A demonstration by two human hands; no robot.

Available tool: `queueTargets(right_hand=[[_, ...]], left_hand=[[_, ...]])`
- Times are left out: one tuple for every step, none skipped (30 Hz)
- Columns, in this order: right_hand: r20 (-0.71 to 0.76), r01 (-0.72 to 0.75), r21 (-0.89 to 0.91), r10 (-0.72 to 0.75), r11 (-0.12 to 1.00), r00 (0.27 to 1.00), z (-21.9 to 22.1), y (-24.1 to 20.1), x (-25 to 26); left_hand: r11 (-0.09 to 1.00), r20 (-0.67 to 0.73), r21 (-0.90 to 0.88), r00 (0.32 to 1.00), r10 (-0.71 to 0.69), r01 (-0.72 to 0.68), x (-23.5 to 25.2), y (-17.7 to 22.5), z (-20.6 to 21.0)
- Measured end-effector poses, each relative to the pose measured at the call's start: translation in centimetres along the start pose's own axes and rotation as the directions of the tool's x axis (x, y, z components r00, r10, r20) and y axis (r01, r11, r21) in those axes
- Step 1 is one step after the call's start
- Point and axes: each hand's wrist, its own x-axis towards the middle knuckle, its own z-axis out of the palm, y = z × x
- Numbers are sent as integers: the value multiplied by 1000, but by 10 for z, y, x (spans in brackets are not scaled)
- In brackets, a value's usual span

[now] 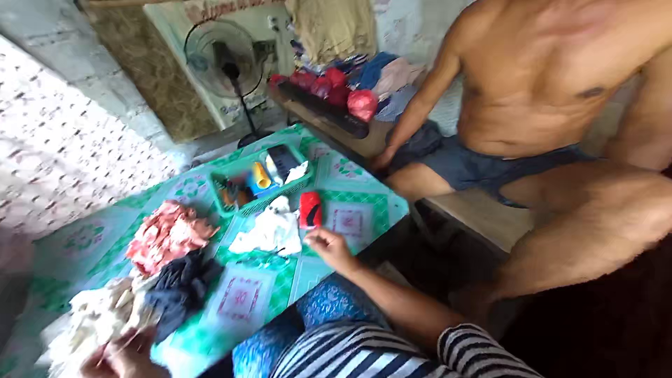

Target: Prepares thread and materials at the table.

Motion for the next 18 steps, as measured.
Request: queueTargets(right_hand=[[-2, 23, 39, -23, 999, 1000, -4, -16, 5], [-6, 54, 72, -54, 996, 999, -6, -28, 9], [0, 91, 105, -92, 990, 996, -8, -38, 12], [8, 125, 146, -127, 981, 992, -8, -47, 15], [16, 144, 195, -150, 970, 989, -8, -56, 17], [22, 154, 247, -164, 957, 986, -8, -65, 18], [31, 166, 278, -181, 946, 983, -8, -73, 19], [37, 181, 291, -200, 939, 979, -7, -80, 18], [43, 198, 296, -220, 934, 975, -6, -86, 18], [51, 216, 298, -241, 930, 969, -6, -90, 17], [61, 232, 302, -261, 925, 963, -5, -95, 17], [70, 249, 305, -282, 919, 957, -4, -98, 16], [77, 262, 308, -299, 915, 951, -3, -102, 15], [83, 275, 310, -314, 910, 946, -2, -106, 14], [89, 287, 311, -329, 906, 940, -2, -109, 13], [96, 300, 311, -344, 902, 934, -1, -113, 11], [104, 313, 311, -360, 897, 927, 1, -116, 10], [112, 321, 313, -370, 894, 922, 2, -119, 9]], left_hand=[[999, 14, -24, 1000, 26, -26, -8, 9, 4], [997, 47, -56, 997, 54, -51, -15, 20, 10], [993, 97, -94, 992, 82, -73, -20, 30, 15], [987, 145, -134, 983, 109, -89, -23, 38, 21], [980, 192, -172, 972, 133, -100, -26, 45, 27], [972, 233, -213, 961, 151, -101, -29, 51, 33], [964, 273, -249, 948, 163, -94, -32, 57, 39], [958, 315, -276, 934, 170, -81, -36, 63, 44], [955, 358, -290, 918, 173, -67, -41, 69, 49], [952, 401, -303, 900, 172, -47, -45, 75, 55], [946, 448, -323, 877, 173, -22, -48, 81, 60], [939, 493, -344, 852, 175, 7, -52, 85, 65], [930, 536, -367, 826, 177, 39, -55, 90, 70], [919, 573, -386, 800, 177, 73, -58, 95, 74], [910, 607, -401, 774, 178, 105, -61, 99, 79], [899, 637, -415, 750, 179, 137, -64, 104, 82], [890, 662, -424, 727, 179, 167, -67, 109, 86], [882, 683, -429, 709, 174, 197, -70, 114, 88]])
